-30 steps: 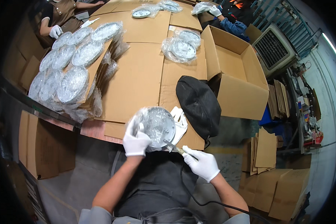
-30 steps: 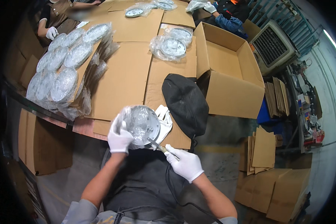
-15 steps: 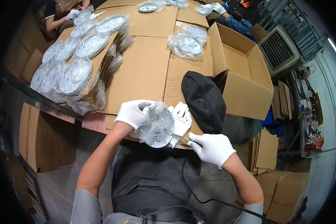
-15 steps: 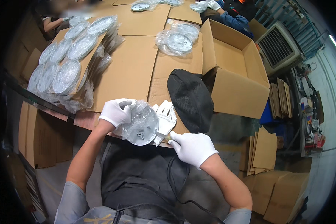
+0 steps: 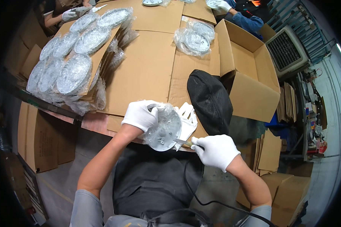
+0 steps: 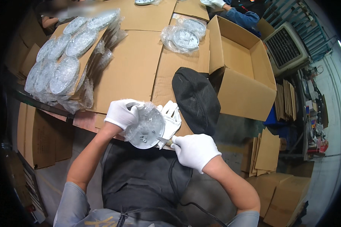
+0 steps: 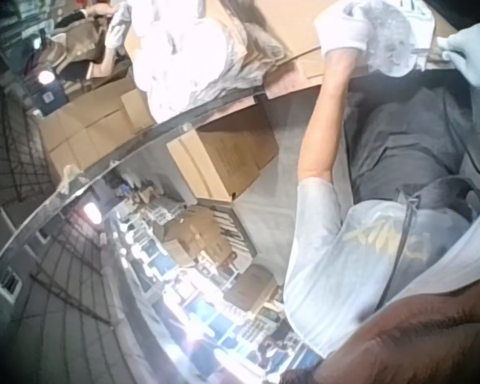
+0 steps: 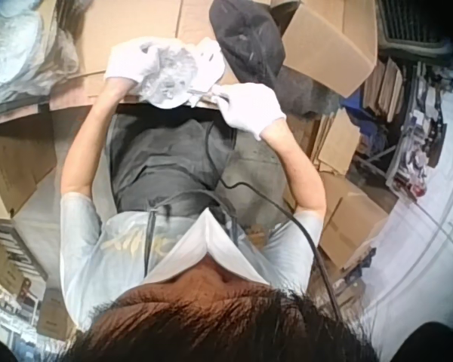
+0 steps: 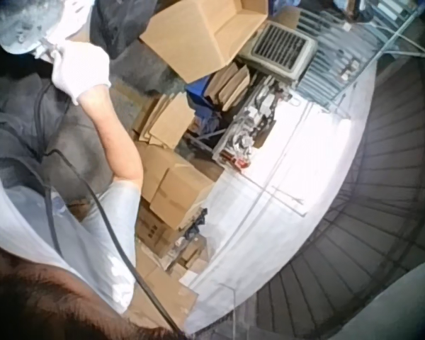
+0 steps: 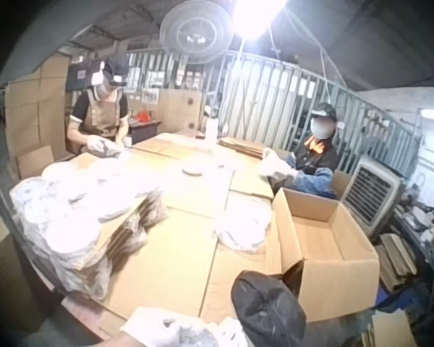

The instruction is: The person assembles circular metal housings by securing them with screws using an electric screwdriver.

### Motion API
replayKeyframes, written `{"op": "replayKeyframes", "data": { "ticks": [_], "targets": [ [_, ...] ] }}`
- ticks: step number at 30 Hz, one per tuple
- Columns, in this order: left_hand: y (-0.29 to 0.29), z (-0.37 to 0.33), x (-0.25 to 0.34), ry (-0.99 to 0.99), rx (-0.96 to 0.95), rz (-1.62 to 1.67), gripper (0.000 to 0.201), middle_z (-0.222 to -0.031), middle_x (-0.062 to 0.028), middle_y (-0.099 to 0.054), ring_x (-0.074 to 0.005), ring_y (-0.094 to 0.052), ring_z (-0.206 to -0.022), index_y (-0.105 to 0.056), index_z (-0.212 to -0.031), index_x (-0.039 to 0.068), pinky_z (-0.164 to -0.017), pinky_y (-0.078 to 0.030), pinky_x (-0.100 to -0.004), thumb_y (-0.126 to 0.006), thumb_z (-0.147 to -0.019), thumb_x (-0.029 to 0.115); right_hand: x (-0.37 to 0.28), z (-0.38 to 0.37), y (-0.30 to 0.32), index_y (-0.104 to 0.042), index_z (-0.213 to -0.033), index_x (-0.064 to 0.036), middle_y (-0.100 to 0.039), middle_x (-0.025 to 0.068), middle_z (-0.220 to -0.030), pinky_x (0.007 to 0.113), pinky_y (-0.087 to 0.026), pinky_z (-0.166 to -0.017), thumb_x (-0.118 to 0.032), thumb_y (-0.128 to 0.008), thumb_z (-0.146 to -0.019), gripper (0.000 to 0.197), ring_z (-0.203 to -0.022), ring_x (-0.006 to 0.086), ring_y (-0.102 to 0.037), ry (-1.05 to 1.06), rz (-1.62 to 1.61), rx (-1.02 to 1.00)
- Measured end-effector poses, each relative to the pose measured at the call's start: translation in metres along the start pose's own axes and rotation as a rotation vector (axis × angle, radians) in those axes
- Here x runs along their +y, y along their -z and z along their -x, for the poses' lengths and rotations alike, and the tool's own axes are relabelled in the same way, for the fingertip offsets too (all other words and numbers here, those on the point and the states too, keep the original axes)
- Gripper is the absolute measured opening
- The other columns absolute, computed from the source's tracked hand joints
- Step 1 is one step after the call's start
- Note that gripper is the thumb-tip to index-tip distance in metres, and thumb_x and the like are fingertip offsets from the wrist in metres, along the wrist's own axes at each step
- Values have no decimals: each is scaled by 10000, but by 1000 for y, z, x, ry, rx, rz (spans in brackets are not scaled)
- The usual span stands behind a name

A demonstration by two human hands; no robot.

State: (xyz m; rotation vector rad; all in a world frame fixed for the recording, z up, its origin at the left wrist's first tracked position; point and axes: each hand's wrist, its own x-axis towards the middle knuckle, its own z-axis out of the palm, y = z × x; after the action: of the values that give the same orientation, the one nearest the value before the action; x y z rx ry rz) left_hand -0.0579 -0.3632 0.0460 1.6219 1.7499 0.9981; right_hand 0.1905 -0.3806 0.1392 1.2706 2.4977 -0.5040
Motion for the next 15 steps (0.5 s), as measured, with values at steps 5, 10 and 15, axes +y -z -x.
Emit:
{"op": "replayKeyframes", "data": {
  "ticks": [5, 10, 15],
  "targets": [
    [-5, 3, -18, 174, -34, -14, 205, -859, -172, -717, -270, -716, -779, -744, -934, 43, -742, -550, -317, -581, -833, 117, 10, 18, -51, -737, -1021, -153, -683, 84, -717, 400, -531, -571, -303, -601, -920, 226, -647, 278, -676, -12, -175, 285],
    [-7, 6, -26, 169, -7, 26, 198, -848, -168, -709, -269, -706, -750, -742, -915, 50, -725, -540, -314, -576, -855, 140, 10, 25, -88, -739, -1065, -161, -688, 67, -753, 354, -533, -550, -274, -680, -887, 219, -637, 246, -673, -21, -330, 476],
    [-16, 30, -32, 422, 112, 478, 267, -901, -186, -725, -220, -707, -782, -729, -1031, 22, -724, -529, -305, -587, -925, 222, 5, 28, -118, -733, -1116, -146, -721, 93, -851, 327, -562, -635, -272, -703, -890, 260, -717, 242, -707, -103, -500, 560]
  ]
}}
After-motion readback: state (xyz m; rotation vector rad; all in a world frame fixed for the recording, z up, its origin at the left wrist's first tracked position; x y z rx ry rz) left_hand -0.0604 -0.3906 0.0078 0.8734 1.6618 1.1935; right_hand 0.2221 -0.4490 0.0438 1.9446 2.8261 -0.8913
